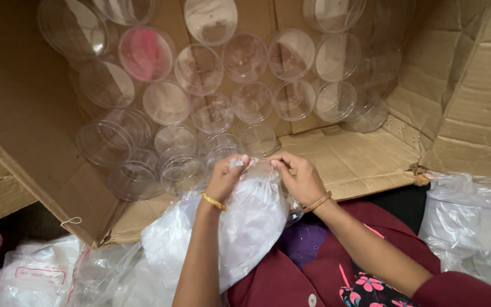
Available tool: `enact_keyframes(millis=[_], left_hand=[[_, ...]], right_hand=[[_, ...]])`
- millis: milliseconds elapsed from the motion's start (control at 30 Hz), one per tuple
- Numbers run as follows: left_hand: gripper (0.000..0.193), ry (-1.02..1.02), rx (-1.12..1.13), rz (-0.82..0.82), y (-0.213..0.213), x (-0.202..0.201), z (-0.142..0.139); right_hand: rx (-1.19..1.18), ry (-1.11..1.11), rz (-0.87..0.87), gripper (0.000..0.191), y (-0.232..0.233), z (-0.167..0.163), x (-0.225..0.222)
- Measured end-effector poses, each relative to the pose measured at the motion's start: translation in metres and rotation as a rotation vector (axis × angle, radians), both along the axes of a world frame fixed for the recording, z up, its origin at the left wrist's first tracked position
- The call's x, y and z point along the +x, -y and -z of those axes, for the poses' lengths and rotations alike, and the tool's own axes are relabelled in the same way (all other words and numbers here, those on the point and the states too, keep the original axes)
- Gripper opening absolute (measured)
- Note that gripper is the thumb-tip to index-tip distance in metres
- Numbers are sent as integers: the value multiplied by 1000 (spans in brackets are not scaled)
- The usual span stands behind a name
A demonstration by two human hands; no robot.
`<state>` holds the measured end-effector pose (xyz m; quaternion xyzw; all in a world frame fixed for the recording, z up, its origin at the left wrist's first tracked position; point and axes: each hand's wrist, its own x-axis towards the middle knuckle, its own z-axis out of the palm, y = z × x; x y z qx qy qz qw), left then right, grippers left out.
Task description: The person removes clear plastic containers from a white plastic bag and places them into a cardboard box. The person repeats this process, handling the containers one at a time and arranging them inside the box.
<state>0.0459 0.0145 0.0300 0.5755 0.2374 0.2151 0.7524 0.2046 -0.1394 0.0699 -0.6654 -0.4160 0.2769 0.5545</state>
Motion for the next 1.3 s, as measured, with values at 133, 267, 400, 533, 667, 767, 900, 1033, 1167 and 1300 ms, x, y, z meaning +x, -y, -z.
enact_keyframes(millis=[133,267,400,533,667,767,900,1033,1167,1300], left_hand=[[24,35,-136,126,3,-21,-16],[32,178,-305,124,-5,-53,-35],[33,-39,-9,153,-17,-80,-40],[35,-406,332,83,-24,-80,-26],[41,-999,646,-75,-37,-62,12],[43,-1296,641,-116,-45,-49,55],[36,-1216,711,-23,-54,-36,88],[30,-985,673,-167,-34,-41,48],[29,-760,660,-221,2,-53,-41],[27,-638,522,-213,32,-61,-95]], right_hand=[[16,-685,-154,19,0,27,14],[-171,-936,-576,37,33,53,26],[175,-1216,-336,26,51,53,33],[271,-1120,-212,10,17,37,36],[101,-733,-188,10,-36,40,22],[-51,-30,-84,13,-62,56,12],[-97,306,-43,12,-79,67,6],[-176,320,-105,19,-70,38,7],[-346,314,-90,32,-37,-24,12],[-333,500,-208,35,5,-70,7]])
